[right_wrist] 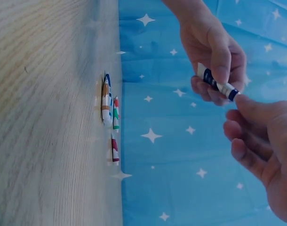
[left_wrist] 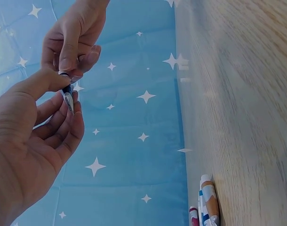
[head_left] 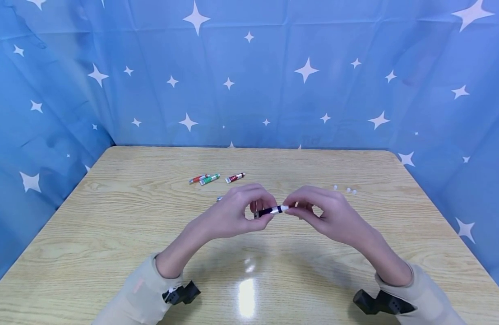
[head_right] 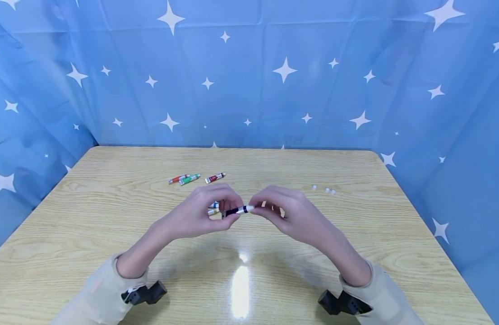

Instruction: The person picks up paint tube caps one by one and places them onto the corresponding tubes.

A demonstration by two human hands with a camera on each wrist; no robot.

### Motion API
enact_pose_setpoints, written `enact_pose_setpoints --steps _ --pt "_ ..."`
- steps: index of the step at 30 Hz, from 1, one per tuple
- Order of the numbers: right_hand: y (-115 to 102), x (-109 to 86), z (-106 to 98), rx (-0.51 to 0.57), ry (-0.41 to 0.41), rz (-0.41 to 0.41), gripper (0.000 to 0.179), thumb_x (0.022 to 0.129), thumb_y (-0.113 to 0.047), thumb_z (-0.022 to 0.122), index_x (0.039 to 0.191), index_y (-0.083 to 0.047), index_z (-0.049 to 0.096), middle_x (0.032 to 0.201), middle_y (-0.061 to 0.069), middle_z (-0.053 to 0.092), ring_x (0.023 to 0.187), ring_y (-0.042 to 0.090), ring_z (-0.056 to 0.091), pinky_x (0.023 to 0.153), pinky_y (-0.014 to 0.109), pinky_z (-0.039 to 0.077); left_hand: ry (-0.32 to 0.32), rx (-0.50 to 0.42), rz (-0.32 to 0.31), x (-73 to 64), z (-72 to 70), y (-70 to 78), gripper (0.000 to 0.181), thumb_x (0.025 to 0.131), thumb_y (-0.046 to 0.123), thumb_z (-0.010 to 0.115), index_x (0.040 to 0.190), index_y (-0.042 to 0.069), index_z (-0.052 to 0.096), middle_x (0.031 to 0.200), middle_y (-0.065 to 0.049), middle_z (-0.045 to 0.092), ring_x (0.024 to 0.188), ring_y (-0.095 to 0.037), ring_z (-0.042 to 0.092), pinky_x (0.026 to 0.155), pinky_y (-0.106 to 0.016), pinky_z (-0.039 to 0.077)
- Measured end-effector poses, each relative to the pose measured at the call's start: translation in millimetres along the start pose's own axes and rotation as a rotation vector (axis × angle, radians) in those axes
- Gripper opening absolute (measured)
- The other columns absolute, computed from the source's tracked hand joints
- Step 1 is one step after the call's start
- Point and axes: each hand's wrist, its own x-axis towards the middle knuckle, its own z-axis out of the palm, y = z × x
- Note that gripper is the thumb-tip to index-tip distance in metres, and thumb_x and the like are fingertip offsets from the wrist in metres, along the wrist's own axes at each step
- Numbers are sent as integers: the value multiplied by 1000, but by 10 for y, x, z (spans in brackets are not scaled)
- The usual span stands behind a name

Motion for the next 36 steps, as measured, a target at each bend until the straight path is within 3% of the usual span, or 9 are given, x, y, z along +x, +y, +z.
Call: enact_pose_setpoints --steps 16,36 --pt "-13 -5 40 4 16 -3 23 104 -28 57 99 -10 71 82 -7 66 68 4 55 61 15 46 -2 -1 0 1 -5 42 13 89 4 73 101 6 69 91 2 62 75 -6 55 67 -18 50" --pt "10 -47 95 13 10 49 24 107 -30 52 96 -16 68 77 -12 53 63 1 42 54 17 37 42 72 23 6 22 94 13 88 3 77 98 5 70 90 1 64 73 -9 54 65 -15 48"
